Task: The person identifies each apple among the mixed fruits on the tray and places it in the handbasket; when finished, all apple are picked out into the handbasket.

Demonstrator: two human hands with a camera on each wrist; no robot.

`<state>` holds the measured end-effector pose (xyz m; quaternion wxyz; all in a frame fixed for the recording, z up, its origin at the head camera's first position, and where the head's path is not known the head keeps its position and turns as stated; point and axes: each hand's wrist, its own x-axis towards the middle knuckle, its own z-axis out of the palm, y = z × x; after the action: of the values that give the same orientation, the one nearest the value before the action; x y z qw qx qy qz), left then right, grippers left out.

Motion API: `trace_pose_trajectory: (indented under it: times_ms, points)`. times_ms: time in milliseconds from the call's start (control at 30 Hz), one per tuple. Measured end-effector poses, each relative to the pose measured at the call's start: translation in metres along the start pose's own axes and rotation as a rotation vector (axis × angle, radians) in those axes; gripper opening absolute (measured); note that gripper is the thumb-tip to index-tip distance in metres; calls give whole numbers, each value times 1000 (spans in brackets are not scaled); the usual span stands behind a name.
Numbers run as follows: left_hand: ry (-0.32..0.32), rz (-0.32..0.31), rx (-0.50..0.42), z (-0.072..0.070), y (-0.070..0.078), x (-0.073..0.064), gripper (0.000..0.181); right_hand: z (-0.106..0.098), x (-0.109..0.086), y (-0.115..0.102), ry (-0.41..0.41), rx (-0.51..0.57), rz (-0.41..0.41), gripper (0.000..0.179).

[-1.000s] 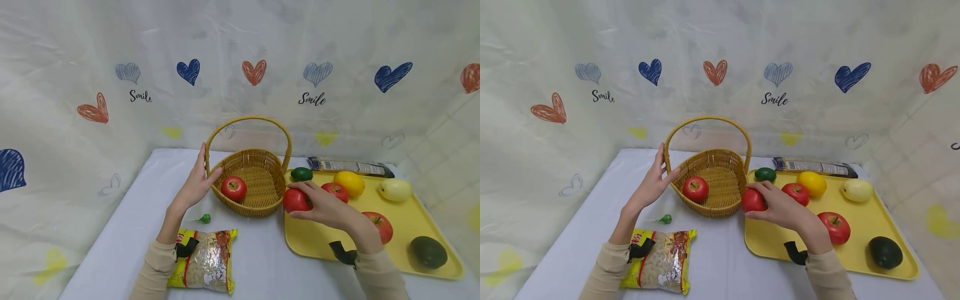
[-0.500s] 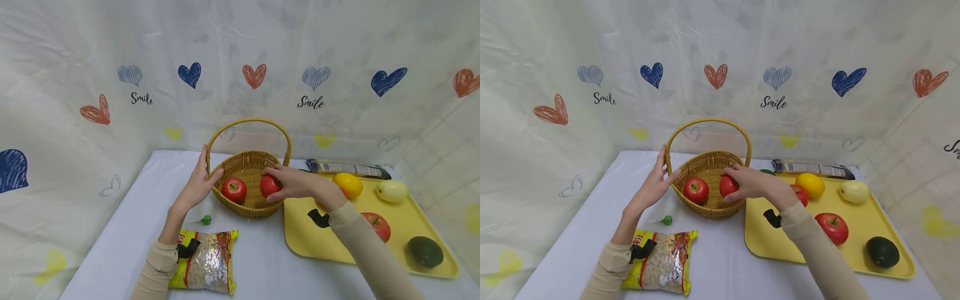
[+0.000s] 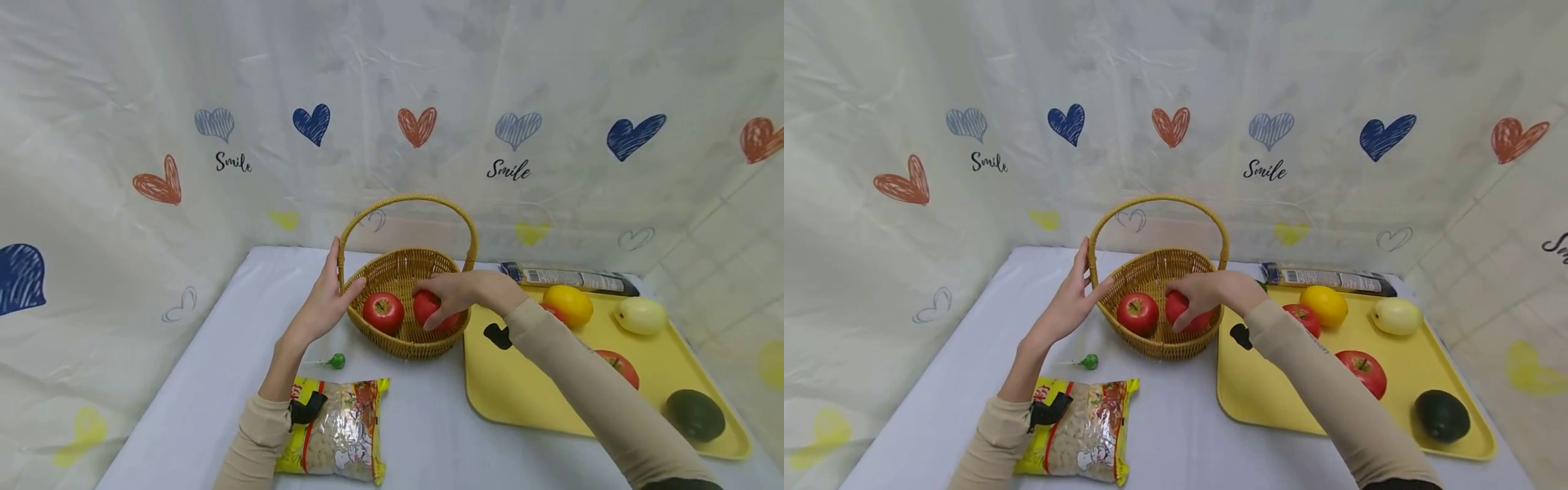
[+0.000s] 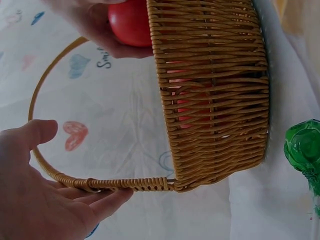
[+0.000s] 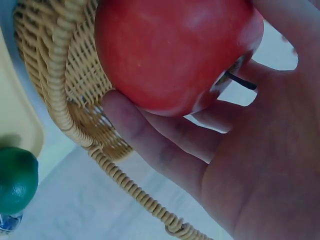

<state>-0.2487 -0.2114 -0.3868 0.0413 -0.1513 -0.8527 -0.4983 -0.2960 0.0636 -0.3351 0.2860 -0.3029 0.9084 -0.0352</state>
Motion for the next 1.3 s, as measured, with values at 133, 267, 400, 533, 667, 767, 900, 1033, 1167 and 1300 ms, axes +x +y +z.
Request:
trace_pose_trajectory:
  times_ms: [133,267,400,533,667,767,900,1033,1167,1300]
  points:
    - [-3,-1,-1,1,-1,-1,97,-3,9,1,-26,-29,24,77]
    - [2,-2,5,0,0,-2,97,-8,20,-2,-40,-55,5,75]
    - [5,1,13,-2,2,-2,98,-15,30,-10,-12,-74,6,76]
    - [-16,2,9,-3,3,-3,98,-20,36,-20,-3,-79,43,80]
    - [-28,3,4,-2,2,-2,99,-26,43,-24,7,-86,61,85]
    - [-28,3,4,-1,1,-2,98,-30,51,-23,20,-94,75,86]
    - [-18,0,2,1,0,-2,97,-32,63,-18,39,-103,84,83]
    - [-9,-4,-3,4,-1,-2,97,-32,75,-13,35,-96,91,83]
    - [1,-2,-3,6,-2,-2,97,-32,83,-8,43,-67,75,73]
    - [17,-1,14,4,-1,-2,97,-35,93,-5,83,-82,-7,55]
